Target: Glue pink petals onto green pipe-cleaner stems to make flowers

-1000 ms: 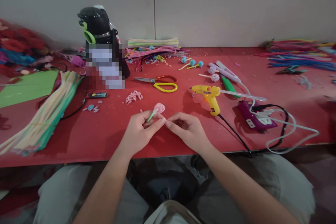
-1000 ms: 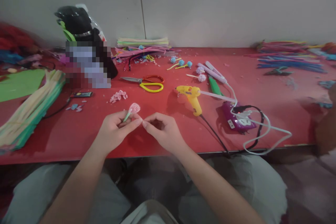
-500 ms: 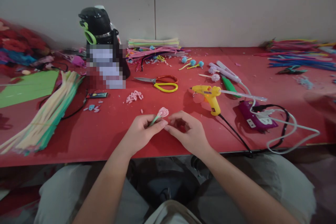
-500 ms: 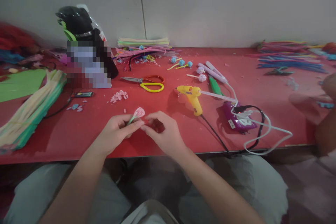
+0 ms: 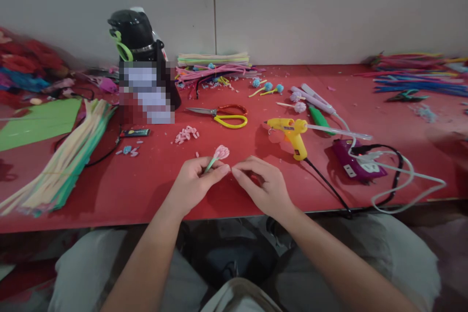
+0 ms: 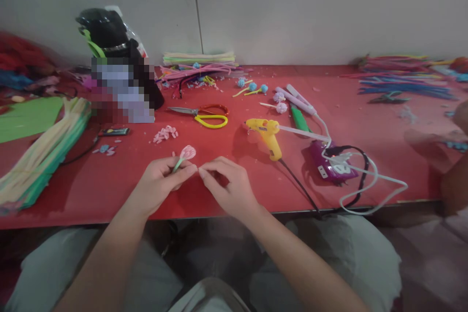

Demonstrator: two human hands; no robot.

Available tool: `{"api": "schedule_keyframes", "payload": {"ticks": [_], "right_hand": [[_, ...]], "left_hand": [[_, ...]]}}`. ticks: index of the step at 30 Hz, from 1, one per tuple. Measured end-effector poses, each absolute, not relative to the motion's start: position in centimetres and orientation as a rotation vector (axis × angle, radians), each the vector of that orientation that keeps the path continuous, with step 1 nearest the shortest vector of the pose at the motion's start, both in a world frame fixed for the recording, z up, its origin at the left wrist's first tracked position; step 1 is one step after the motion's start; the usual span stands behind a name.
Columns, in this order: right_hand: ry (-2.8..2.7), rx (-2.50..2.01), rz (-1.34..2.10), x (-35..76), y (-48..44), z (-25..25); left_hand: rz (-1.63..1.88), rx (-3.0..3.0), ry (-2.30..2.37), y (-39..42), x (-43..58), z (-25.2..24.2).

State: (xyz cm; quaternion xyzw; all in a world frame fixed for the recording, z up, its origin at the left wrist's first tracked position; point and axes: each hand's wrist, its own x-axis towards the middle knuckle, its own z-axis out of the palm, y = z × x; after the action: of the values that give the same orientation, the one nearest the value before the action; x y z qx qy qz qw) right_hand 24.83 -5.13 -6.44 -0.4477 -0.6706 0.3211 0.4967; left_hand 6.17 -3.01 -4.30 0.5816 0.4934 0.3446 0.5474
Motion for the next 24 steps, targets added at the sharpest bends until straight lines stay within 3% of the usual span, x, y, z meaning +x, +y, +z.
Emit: {"api": "schedule_keyframes", "payload": {"ticks": [4, 10, 24], "right_hand": [[-1.515, -1.242, 0.854, 25.23, -5.0, -6.35], [-1.704, -0.982, 0.871, 25.66, -4.83, -6.27], [-1.44, -1.052, 1.097, 24.89, -4.88, -6.88]], "left_hand": [[0.833, 1.348, 1.186, -3.03, 6.02, -4.25], [0.842, 1.376, 1.191, -2.96, 6.21, -4.3], [0.771, 1.558, 1.209, -3.25, 6.17, -3.68]]}}
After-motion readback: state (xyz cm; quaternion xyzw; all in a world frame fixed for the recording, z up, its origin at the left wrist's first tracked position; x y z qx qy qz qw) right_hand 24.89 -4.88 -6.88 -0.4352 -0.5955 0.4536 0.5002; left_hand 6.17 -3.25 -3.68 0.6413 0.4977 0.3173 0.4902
